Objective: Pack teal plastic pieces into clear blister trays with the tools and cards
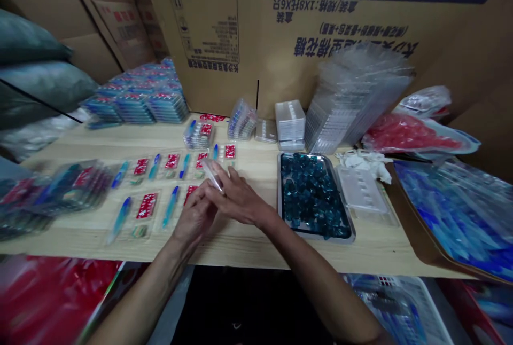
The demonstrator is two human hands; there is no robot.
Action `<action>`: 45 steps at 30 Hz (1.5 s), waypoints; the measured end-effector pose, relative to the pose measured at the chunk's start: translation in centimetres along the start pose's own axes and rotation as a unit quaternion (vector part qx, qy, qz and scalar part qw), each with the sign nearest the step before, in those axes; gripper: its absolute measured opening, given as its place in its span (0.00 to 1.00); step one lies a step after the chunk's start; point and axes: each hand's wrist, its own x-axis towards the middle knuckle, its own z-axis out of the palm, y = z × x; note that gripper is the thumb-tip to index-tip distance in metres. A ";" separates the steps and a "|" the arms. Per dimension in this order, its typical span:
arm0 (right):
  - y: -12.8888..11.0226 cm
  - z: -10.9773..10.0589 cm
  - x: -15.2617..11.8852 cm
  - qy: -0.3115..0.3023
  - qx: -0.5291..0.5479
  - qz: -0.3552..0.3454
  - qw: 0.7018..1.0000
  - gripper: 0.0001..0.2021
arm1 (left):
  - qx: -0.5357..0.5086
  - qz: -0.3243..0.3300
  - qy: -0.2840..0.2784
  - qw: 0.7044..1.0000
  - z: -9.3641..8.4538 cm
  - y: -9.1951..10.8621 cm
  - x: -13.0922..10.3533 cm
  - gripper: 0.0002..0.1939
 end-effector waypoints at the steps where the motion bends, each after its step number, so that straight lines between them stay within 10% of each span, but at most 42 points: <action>1: -0.5 0.4 0.1 0.002 0.019 0.007 1.000 0.32 | -0.006 0.003 -0.005 1.000 0.2 0.1 0.0 0.13; 6: 0.3 -0.3 1.2 0.039 0.094 0.074 0.992 0.30 | -0.016 0.017 0.008 1.000 -0.5 1.8 -0.4 0.08; 13: 6.5 -4.9 5.4 0.170 -0.176 0.222 0.944 0.37 | -0.075 0.028 -0.022 0.997 -3.6 4.1 -1.3 0.05; 17: 4.3 -3.8 3.4 0.089 0.139 0.200 0.966 0.30 | -0.069 0.030 -0.050 0.996 -4.2 4.1 -2.0 0.04; 20: 1.9 -1.9 0.1 -0.013 0.409 0.175 0.896 0.28 | -0.019 0.012 -0.075 0.997 -3.9 3.0 -1.9 0.06; 23: 1.0 -1.6 -3.0 0.054 0.448 0.178 0.874 0.23 | 0.147 0.015 -0.084 0.985 -3.3 0.8 -1.8 0.08; 25: 1.0 -2.4 -4.8 0.162 0.403 0.159 0.886 0.18 | 0.345 0.054 -0.080 0.934 -2.7 -1.3 -2.0 0.10; 30: 0.1 -4.7 -8.2 0.277 0.218 0.031 0.935 0.09 | 0.709 0.086 -0.173 0.678 -1.1 -7.3 -1.9 0.21; 35: -2.1 -4.4 -9.6 0.192 0.041 -0.046 0.979 0.04 | 0.678 0.148 -0.276 0.665 -1.8 -8.8 1.2 0.26; 40: -1.8 -0.5 -10.6 0.107 -0.021 -0.077 0.991 0.15 | 0.607 0.194 -0.106 0.763 -6.7 -3.2 1.7 0.21; 43: -0.1 3.4 -11.7 -0.030 -0.110 -0.118 0.987 0.26 | 0.673 0.168 0.089 0.715 -10.0 0.6 -0.3 0.13; 45: 1.3 5.5 -12.0 -0.101 -0.182 -0.114 0.971 0.28 | 0.705 0.156 0.102 0.684 -11.3 2.0 -2.0 0.11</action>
